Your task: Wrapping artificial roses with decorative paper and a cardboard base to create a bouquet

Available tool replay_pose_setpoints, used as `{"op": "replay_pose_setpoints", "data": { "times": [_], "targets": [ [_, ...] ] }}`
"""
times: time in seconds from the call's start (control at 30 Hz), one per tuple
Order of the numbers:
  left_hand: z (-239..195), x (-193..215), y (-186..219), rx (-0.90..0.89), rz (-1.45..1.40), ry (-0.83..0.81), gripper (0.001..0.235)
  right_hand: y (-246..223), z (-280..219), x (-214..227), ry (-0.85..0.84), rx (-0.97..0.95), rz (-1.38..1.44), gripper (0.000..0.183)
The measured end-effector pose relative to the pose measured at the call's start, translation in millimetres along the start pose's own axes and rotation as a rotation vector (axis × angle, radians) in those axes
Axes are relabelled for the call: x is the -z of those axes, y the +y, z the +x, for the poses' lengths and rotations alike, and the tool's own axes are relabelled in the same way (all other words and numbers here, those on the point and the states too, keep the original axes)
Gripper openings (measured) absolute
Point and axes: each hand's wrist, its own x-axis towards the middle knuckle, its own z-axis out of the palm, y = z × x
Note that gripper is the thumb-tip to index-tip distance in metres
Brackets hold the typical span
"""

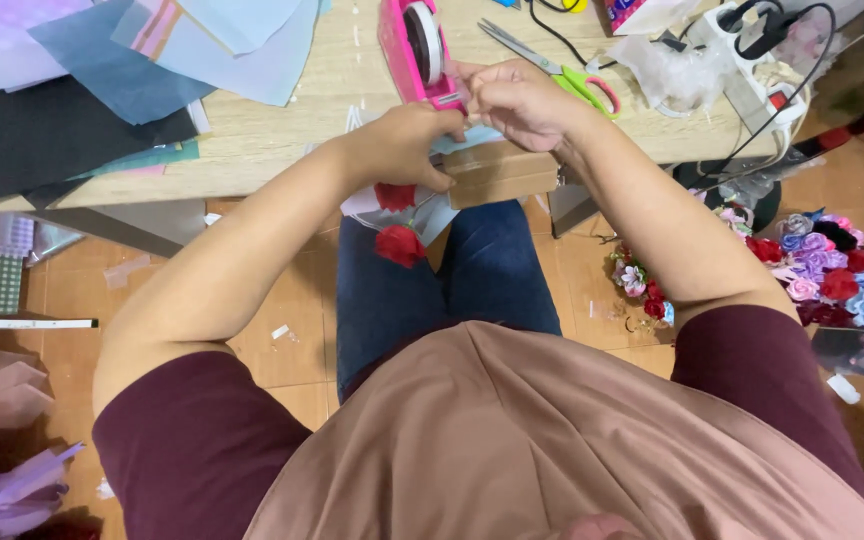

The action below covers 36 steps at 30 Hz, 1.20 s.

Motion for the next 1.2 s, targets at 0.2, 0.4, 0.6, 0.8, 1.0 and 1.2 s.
{"op": "replay_pose_setpoints", "data": {
  "times": [0.2,0.4,0.6,0.8,1.0,1.2],
  "targets": [
    [5,3,-9,-0.089,-0.03,0.046,0.044,-34,-15,-49,0.276,0.002,-0.46,0.02],
    [16,-1,-12,-0.134,0.008,0.007,0.055,-28,-15,-45,0.229,0.011,-0.212,0.013],
    [18,-1,-9,-0.074,-0.027,0.002,0.052,-22,-14,-40,0.21,0.054,-0.283,0.02],
    [23,0,-13,-0.015,-0.026,0.008,0.058,-26,-14,-42,0.318,0.071,-0.303,0.011],
    [33,-17,-25,-0.077,0.058,0.117,0.053,15,-8,-27,0.275,0.403,-0.219,0.014],
    [29,-19,-13,0.01,0.081,0.138,0.039,23,-7,-26,0.308,0.488,-0.208,0.012]
  ]
}}
